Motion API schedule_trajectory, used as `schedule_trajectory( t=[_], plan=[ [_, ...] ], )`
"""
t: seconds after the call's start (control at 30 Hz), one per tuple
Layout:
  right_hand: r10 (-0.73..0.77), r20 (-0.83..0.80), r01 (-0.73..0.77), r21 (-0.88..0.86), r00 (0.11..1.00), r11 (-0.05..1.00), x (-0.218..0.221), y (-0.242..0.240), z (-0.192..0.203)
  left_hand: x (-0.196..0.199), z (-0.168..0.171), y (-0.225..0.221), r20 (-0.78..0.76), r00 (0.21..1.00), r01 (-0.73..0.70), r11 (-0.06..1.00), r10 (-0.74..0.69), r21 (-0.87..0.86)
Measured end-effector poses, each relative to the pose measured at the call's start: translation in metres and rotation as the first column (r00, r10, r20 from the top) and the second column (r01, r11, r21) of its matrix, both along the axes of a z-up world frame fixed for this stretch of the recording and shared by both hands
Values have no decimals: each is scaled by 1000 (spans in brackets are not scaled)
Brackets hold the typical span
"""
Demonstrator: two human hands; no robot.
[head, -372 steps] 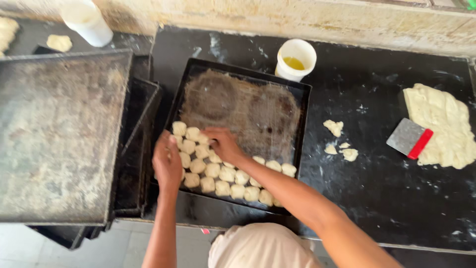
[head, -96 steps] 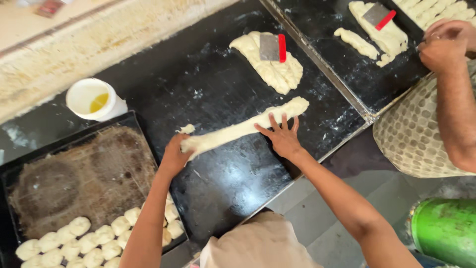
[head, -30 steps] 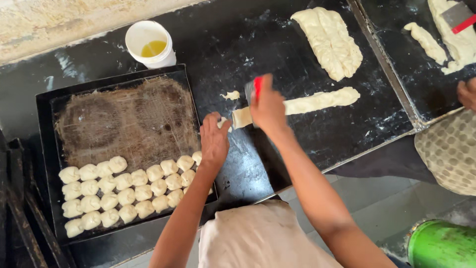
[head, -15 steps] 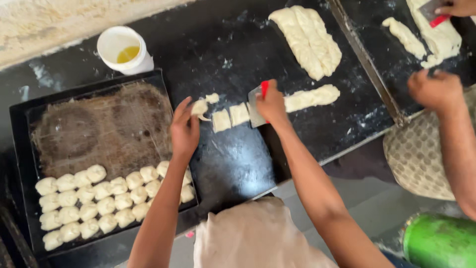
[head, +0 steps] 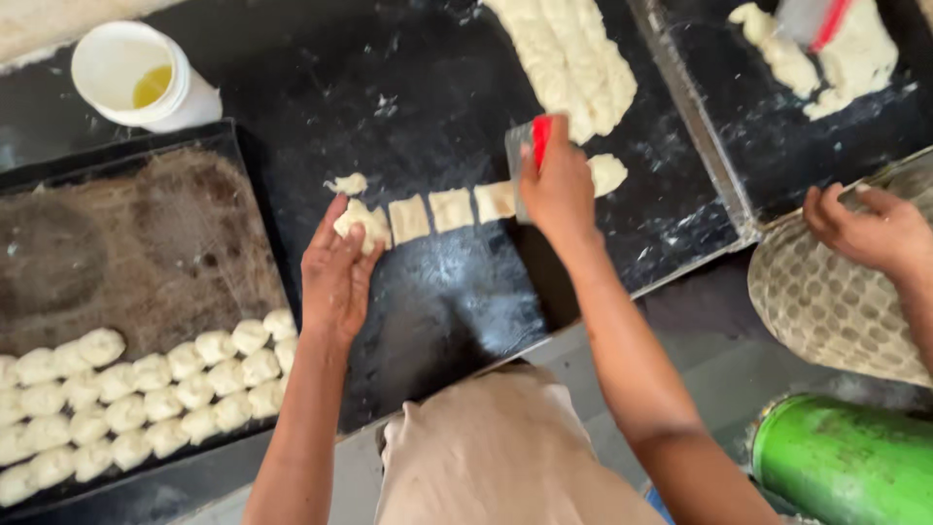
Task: The person portions and shapes pieces of dough into rounds, arranging them onto a metal baking tray.
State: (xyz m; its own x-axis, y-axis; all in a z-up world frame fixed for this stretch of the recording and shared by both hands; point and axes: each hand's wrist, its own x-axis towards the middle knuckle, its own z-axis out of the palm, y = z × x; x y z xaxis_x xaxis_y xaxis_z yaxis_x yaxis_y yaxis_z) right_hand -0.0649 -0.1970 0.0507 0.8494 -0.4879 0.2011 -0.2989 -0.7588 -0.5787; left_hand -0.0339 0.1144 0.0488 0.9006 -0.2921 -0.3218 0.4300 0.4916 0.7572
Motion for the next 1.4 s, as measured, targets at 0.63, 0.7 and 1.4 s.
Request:
schedule_trajectory(
  t=[0.63, 0.7, 1.4],
  plan=[
    [-145, 77, 143, 32, 987, 989, -33, -141, -14, 25, 21, -12, 147, 986, 66, 994, -77, 84],
    [-121, -78, 128, 85, 990, 988, -17, -147, -29, 26, 20, -13, 161, 982, 92, 993, -103, 72],
    [904, 235, -745, -512, 357, 427, -9, 148, 63, -22, 30, 23, 99, 986, -144, 981, 132, 133]
  ],
)
